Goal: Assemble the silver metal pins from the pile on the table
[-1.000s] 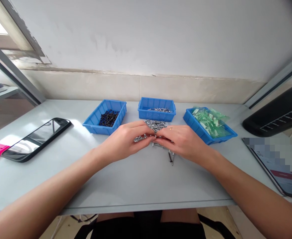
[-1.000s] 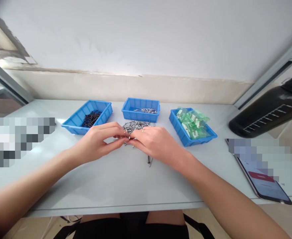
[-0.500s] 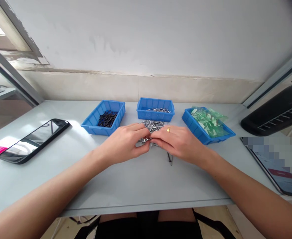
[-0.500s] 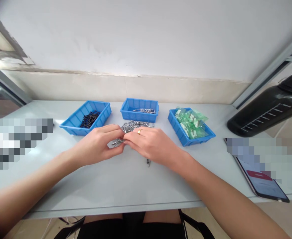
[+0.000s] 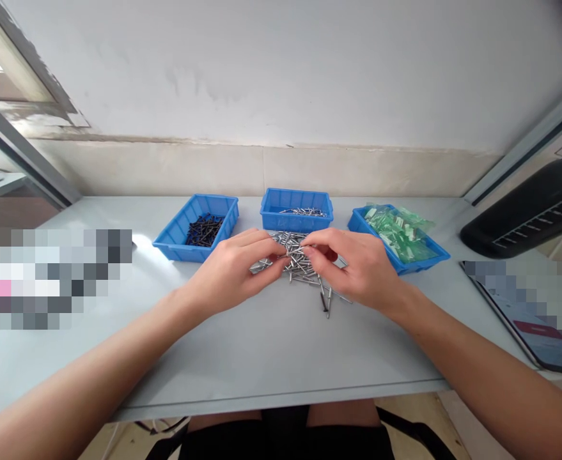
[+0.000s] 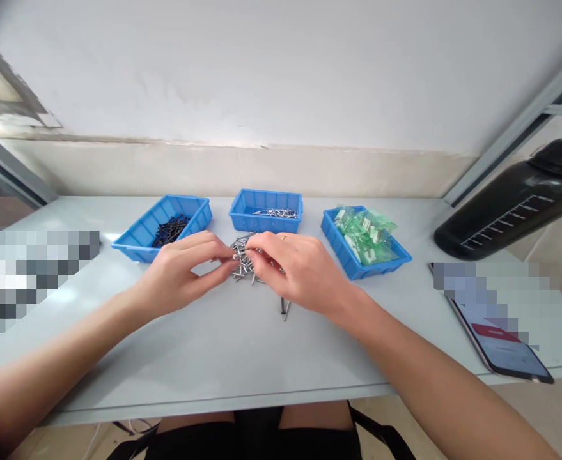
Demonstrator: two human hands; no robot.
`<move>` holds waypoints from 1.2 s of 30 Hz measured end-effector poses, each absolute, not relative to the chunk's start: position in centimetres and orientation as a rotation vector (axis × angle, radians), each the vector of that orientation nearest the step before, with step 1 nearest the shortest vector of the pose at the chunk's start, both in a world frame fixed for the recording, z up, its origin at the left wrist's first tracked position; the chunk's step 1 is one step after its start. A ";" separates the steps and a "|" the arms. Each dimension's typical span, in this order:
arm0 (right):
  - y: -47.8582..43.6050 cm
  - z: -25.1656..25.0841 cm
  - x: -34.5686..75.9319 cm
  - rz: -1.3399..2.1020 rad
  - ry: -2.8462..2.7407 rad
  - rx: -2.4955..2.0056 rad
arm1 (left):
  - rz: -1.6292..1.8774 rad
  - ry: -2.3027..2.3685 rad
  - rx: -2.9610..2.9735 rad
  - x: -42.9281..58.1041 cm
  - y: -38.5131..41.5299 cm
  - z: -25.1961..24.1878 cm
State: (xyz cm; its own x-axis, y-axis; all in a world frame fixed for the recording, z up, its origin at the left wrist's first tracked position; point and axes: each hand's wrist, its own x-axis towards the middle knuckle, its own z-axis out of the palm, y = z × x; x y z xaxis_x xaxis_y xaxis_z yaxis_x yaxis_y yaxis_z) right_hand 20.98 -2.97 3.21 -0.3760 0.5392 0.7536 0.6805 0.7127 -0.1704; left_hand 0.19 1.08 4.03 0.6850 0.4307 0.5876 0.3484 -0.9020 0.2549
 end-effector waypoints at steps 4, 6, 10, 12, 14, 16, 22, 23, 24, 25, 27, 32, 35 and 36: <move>-2.7 3.2 21.2 -0.239 -2.049 -0.984 | 1.168 0.762 2.682 0.3 0.8 4.6; -2.6 3.2 21.3 -0.221 -2.071 -0.991 | 1.215 0.785 2.664 0.4 0.7 4.8; -2.5 3.1 21.1 -0.147 -2.212 -0.986 | 1.269 0.722 2.659 0.4 0.7 4.6; -2.5 3.0 20.9 -0.131 -2.286 -0.996 | 1.255 0.634 2.699 0.4 0.8 4.4; -2.6 2.9 20.7 -0.138 -2.331 -1.006 | 1.230 0.531 2.757 0.4 0.9 4.2; -2.6 2.7 20.6 -0.150 -2.360 -1.007 | 1.211 0.466 2.795 0.4 0.9 4.0; -2.6 2.6 20.6 -0.141 -2.387 -1.011 | 1.162 0.439 2.794 0.3 0.9 4.0; -2.6 2.6 20.6 -0.138 -2.388 -1.011 | 1.148 0.438 2.789 0.3 0.9 4.0; -2.6 2.6 20.6 -0.132 -2.388 -1.014 | 1.139 0.439 2.781 0.3 0.8 4.1; -2.6 2.6 20.6 -0.123 -2.387 -1.022 | 1.137 0.447 2.768 0.3 0.8 4.1; -2.6 2.7 20.6 -0.095 -2.374 -1.038 | 1.122 0.508 2.735 0.3 0.6 4.3; -2.8 3.1 20.9 -0.051 -2.236 -0.979 | 0.998 0.751 2.685 0.3 0.5 4.7; -3.0 3.5 20.9 -0.081 -2.192 -0.919 | 0.900 0.808 2.701 0.4 0.6 4.6; -3.0 3.6 20.9 -0.087 -2.207 -0.902 | 0.861 0.817 2.707 0.4 0.6 4.5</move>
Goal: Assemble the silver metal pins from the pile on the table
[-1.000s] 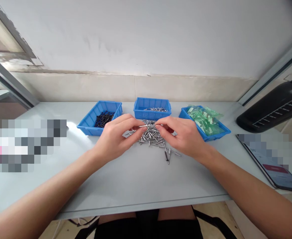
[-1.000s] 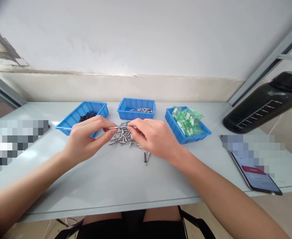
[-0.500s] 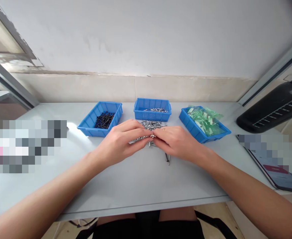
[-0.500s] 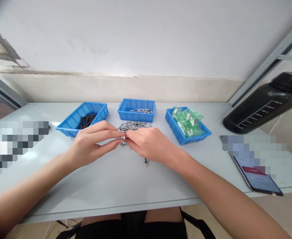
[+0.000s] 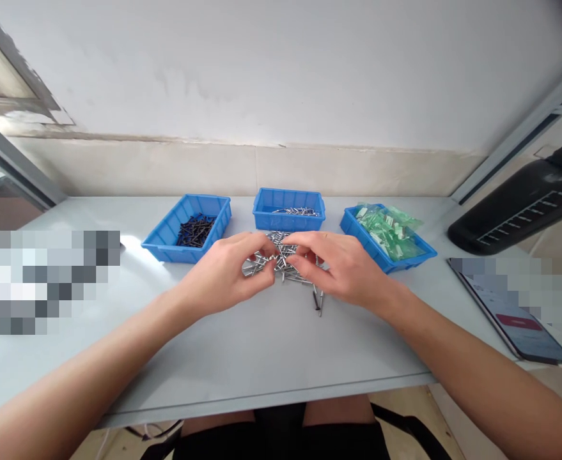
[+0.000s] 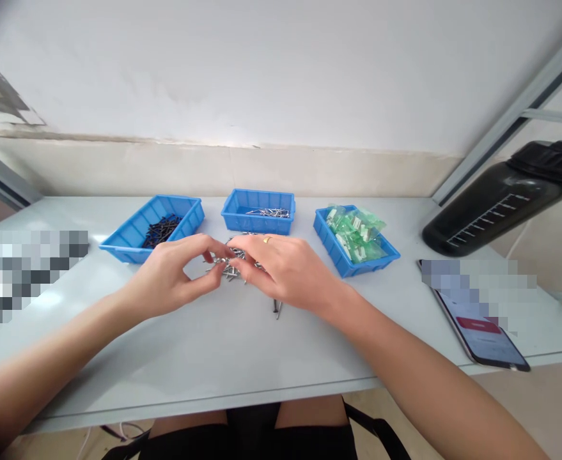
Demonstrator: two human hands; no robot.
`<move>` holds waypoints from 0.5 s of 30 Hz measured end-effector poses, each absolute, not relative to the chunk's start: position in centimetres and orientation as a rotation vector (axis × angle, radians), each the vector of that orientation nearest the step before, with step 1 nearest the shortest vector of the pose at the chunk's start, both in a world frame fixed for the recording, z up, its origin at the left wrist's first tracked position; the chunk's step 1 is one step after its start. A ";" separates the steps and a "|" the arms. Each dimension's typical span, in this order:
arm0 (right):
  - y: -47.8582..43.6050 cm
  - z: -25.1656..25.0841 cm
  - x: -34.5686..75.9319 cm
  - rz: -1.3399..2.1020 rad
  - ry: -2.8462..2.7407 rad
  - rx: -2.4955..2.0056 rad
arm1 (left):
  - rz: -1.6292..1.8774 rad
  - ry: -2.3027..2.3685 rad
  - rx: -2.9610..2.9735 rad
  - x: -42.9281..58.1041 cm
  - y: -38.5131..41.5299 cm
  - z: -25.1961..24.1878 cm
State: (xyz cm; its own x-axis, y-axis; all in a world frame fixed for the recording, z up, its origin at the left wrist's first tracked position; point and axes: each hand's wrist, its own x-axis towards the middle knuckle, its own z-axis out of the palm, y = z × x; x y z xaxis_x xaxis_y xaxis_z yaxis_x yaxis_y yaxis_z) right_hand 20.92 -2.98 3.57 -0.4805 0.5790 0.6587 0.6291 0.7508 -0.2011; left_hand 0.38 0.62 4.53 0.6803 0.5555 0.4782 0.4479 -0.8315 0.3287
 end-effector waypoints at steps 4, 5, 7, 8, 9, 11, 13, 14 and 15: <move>-2.8 3.7 20.7 -0.108 -2.306 -0.871 | 0.749 0.824 2.728 0.4 0.6 4.3; -2.8 3.6 20.7 -0.118 -2.315 -0.878 | 0.741 0.820 2.731 0.4 0.7 4.3; -2.7 3.5 20.6 -0.133 -2.311 -0.900 | 0.743 0.806 2.732 0.4 0.7 4.3; -2.6 3.4 20.7 -0.137 -2.305 -0.911 | 0.754 0.799 2.731 0.4 0.7 4.2; -2.6 3.4 20.7 -0.137 -2.299 -0.921 | 0.775 0.794 2.729 0.4 0.8 4.2; -2.5 3.3 20.8 -0.135 -2.283 -0.948 | 0.836 0.797 2.721 0.4 0.9 4.2; -2.5 3.2 21.0 -0.143 -2.254 -0.987 | 0.882 0.807 2.711 0.4 0.9 4.2; -2.5 3.2 21.0 -0.152 -2.233 -1.007 | 0.893 0.811 2.707 0.4 1.0 4.3; -2.5 3.2 21.1 -0.162 -2.207 -1.021 | 0.896 0.815 2.703 0.4 1.0 4.3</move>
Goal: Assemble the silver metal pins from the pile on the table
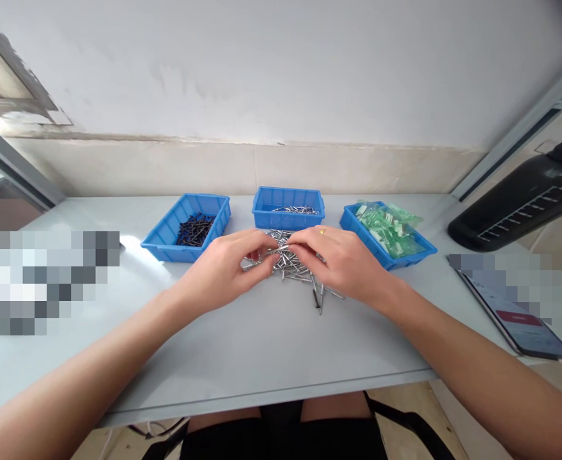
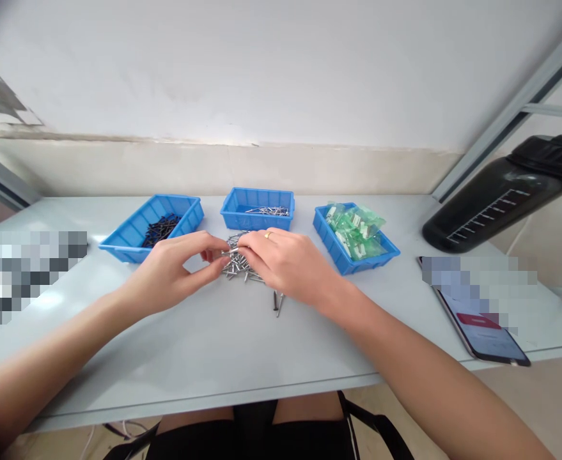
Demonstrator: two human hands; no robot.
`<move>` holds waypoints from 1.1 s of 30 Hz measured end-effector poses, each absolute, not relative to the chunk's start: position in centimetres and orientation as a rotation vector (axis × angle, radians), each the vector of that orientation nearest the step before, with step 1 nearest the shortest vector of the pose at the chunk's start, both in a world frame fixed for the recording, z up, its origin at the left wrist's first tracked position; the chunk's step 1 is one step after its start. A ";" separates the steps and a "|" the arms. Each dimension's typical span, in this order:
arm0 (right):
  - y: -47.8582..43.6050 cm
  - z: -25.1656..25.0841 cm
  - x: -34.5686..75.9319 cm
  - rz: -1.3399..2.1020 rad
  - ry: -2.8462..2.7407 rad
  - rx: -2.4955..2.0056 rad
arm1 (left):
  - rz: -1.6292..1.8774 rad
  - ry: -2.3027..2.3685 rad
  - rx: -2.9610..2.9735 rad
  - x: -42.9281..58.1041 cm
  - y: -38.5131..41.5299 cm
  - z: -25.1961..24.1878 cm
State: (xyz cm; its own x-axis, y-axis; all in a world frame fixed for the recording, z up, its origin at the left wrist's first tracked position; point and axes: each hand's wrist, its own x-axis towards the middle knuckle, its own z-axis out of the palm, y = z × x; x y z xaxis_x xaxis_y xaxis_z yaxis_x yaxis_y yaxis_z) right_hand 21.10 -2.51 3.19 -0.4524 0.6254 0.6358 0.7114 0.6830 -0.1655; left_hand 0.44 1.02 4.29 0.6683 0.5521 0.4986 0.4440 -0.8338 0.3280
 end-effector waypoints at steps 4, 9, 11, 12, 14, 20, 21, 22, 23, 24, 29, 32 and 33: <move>-2.5 3.3 21.3 -0.205 -2.084 -1.015 | 0.891 0.831 2.699 0.4 1.2 4.4; -2.4 3.4 21.3 -0.145 -2.125 -1.101 | 0.966 0.850 2.739 0.2 1.2 4.3; -2.4 3.2 21.1 -0.082 -2.217 -1.127 | 0.992 0.839 2.754 0.2 1.2 4.3; -2.4 3.1 21.0 -0.054 -2.267 -1.130 | 0.989 0.829 2.762 0.2 1.1 4.2; -2.4 2.9 20.8 -0.014 -2.349 -1.130 | 0.964 0.804 2.775 0.2 1.0 4.2; -2.6 3.1 20.8 0.013 -2.320 -1.128 | 0.985 0.814 2.725 0.4 0.8 4.6; -2.7 3.2 20.9 0.010 -2.295 -1.125 | 0.987 0.823 2.718 0.4 0.7 4.7; -2.7 3.3 21.0 0.004 -2.271 -1.120 | 0.985 0.828 2.713 0.3 0.8 4.8; -2.6 3.4 21.0 -0.004 -2.248 -1.113 | 0.979 0.831 2.711 0.3 0.8 4.8; -2.6 3.4 21.1 -0.017 -2.224 -1.102 | 0.968 0.827 2.711 0.2 0.9 4.9; -2.7 3.5 21.4 -0.119 -2.079 -1.002 | 0.815 0.762 2.720 0.1 1.1 4.6; -2.8 3.5 21.2 -0.124 -2.068 -0.904 | 0.695 0.701 2.735 0.2 1.1 4.3; -2.9 3.5 21.2 -0.114 -2.086 -0.872 | 0.661 0.680 2.746 0.3 1.1 4.2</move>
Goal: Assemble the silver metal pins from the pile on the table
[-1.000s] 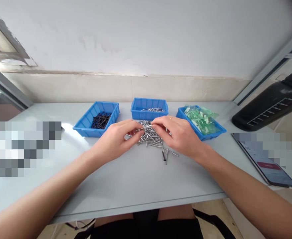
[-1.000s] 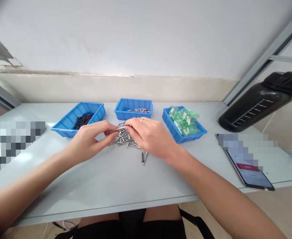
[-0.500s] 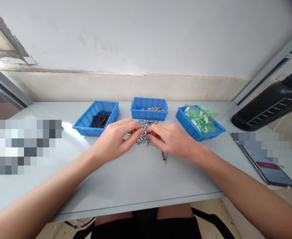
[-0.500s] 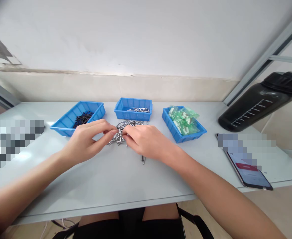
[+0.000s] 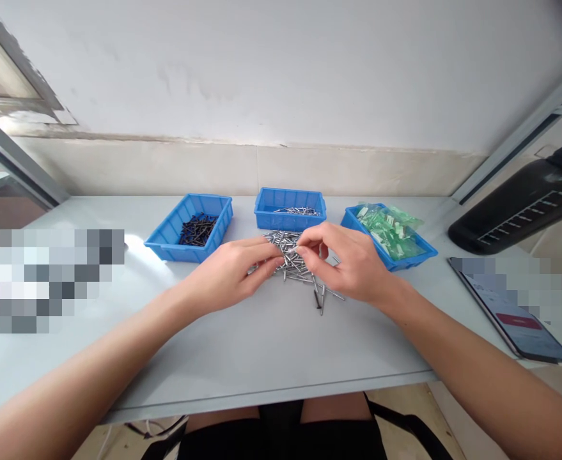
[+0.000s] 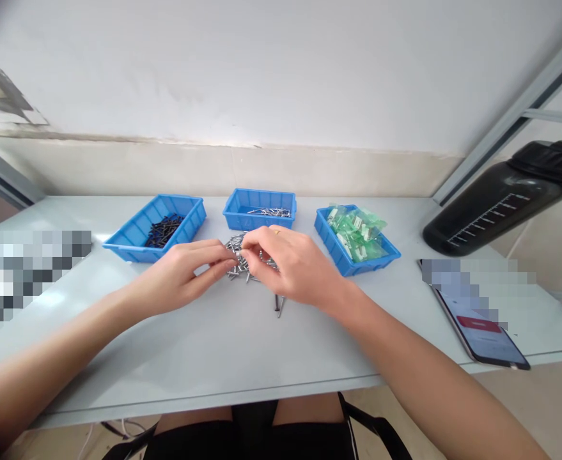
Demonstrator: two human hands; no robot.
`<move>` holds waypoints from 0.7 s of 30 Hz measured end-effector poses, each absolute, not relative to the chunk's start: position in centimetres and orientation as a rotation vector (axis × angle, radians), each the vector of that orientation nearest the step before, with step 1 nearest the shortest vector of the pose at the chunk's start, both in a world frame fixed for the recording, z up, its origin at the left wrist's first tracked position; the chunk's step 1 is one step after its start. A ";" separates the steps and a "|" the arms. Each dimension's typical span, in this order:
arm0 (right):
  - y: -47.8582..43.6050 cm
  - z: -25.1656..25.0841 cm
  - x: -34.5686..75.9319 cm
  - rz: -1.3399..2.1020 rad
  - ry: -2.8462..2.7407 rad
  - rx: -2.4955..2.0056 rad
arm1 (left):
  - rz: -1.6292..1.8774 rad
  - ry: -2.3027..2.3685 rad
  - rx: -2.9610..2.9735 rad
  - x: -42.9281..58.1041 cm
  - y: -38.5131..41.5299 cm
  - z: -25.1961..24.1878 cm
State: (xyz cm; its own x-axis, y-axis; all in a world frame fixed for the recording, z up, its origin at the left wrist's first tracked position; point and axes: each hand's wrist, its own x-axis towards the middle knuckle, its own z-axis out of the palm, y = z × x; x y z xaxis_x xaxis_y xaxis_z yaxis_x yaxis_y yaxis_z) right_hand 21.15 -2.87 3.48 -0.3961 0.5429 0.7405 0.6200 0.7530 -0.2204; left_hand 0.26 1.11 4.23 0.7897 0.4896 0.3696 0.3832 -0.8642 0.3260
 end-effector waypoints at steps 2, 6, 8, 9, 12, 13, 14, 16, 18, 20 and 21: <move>-2.9 3.4 21.0 -0.088 -2.133 -0.828 | 0.606 0.648 2.773 0.4 1.1 4.2; -2.8 3.3 21.1 -0.066 -2.192 -0.843 | 0.570 0.646 2.835 0.4 1.1 4.3; -2.7 3.3 21.2 -0.056 -2.203 -0.860 | 0.580 0.662 2.878 0.3 1.1 4.3; -2.7 3.4 21.2 -0.048 -2.209 -0.859 | 0.583 0.671 2.902 0.3 1.1 4.2; -2.8 3.5 21.2 -0.031 -2.234 -0.822 | 0.573 0.674 2.987 0.2 1.2 3.9; -2.8 3.6 21.2 -0.034 -2.236 -0.810 | 0.594 0.672 3.016 0.2 1.2 3.9; -2.8 3.6 21.2 -0.040 -2.234 -0.804 | 0.646 0.672 3.047 0.2 1.2 4.1; -2.8 3.5 21.3 -0.060 -2.209 -0.815 | 0.841 0.652 3.106 0.3 1.1 5.2; -2.6 3.4 21.4 -0.073 -2.174 -0.861 | 1.060 0.542 3.150 0.4 0.3 6.9; -2.2 3.3 21.6 -0.062 -2.161 -0.932 | 1.193 0.401 3.097 0.1 -1.5 8.1; -2.1 3.2 21.6 -0.055 -2.159 -0.969 | 1.220 0.371 3.058 -0.3 -2.8 8.0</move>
State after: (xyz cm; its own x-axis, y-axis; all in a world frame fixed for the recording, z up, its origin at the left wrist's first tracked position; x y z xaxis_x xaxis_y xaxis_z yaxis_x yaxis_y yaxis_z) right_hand 21.64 -2.09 3.21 -0.4275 0.6240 0.6541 0.6567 0.7116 -0.2497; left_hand -0.31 -2.82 8.04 0.7060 0.1423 0.6937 0.2682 -0.9604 -0.0759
